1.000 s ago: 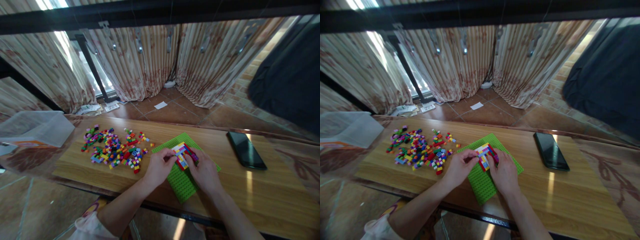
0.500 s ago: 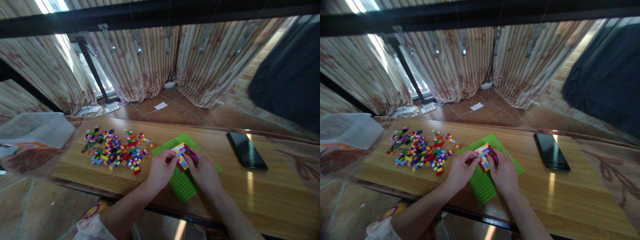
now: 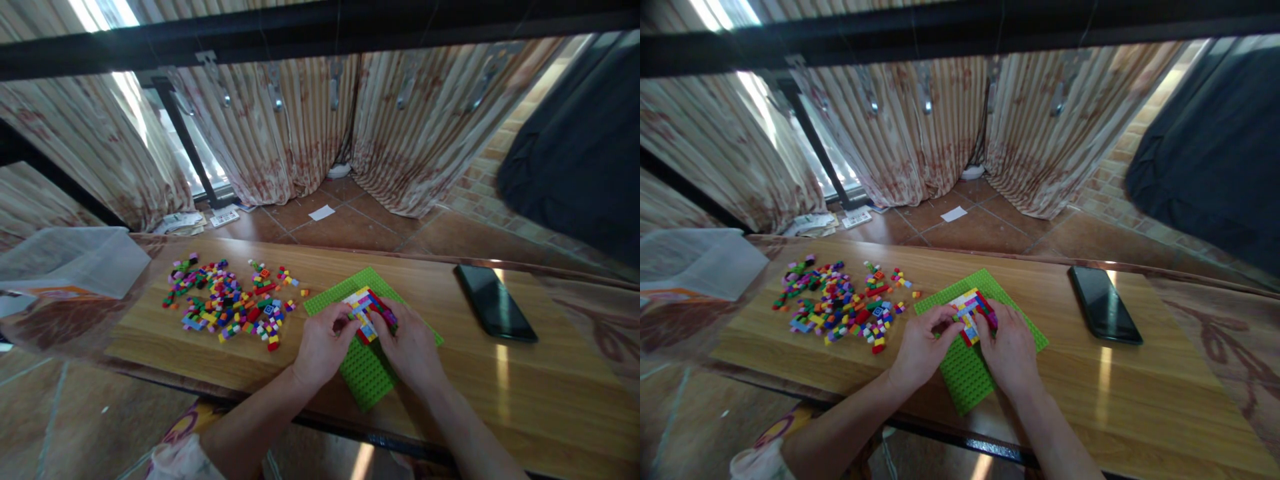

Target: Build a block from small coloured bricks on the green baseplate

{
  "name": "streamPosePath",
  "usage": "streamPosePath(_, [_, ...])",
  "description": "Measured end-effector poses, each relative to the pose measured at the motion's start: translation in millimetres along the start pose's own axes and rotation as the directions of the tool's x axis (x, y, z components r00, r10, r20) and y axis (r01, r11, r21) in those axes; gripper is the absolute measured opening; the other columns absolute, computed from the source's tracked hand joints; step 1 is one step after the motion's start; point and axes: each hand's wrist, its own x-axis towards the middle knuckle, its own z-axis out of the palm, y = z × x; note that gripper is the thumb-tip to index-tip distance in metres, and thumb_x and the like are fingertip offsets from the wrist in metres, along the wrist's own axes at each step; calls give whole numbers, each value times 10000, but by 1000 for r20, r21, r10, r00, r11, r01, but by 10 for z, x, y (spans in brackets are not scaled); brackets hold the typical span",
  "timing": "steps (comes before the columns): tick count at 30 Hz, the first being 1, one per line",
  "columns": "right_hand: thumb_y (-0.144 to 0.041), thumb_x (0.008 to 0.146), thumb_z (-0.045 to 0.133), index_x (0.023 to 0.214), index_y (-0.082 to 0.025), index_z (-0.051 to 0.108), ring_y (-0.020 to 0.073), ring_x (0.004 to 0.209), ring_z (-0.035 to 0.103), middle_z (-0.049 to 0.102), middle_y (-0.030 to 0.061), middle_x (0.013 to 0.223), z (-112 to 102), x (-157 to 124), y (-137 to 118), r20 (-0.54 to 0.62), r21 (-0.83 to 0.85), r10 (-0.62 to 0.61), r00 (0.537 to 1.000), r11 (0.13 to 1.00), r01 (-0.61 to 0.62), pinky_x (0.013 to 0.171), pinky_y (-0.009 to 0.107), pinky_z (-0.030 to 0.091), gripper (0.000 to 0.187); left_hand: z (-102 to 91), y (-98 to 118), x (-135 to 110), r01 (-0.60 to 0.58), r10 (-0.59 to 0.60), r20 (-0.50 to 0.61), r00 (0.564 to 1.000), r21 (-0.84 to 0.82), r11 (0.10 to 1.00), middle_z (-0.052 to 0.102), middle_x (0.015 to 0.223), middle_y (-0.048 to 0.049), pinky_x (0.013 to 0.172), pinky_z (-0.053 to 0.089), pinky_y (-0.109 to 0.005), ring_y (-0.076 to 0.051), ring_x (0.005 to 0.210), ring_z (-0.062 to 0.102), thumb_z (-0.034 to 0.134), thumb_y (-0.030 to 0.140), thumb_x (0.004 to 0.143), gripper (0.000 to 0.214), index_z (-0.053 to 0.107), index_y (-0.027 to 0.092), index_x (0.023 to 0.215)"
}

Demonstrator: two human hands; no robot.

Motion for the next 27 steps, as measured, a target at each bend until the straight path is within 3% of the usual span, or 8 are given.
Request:
streamPosePath(16, [-452, 911, 509, 1129, -167, 637, 269, 941, 641, 701, 117, 1028, 5, -4, 5, 9, 7, -8, 1000, 1000, 8, 855, 425, 501, 381, -9, -37, 52, 12, -11, -54, 998, 22, 1000, 713, 818, -2, 699, 529, -238, -127, 723, 659, 661, 198, 811, 44, 675, 183, 849])
streamPosePath(21, [-457, 912, 505, 1125, -168, 639, 268, 921, 647, 704, 113, 1012, 5, 4, 4, 13, 1, 4, 1000, 1000, -4, 839, 428, 509, 383, 38, -38, 49, 55, -58, -123, 991, -28, 998, 646, 688, 33, 602, 491, -209, -108, 623, 621, 684, 183, 781, 87, 642, 179, 858])
streamPosePath(27, [-458, 915, 499, 1123, -168, 639, 265, 949, 647, 705, 120, 1042, 11, 4, 6, -5, -4, -19, 1000, 1000, 19, 864, 424, 502, 383, 33, -50, 39, -67, 73, -112, 991, 50, 996, 698, 783, -3, 675, 514, -227, -125, 718, 642, 655, 185, 821, 33, 684, 183, 805])
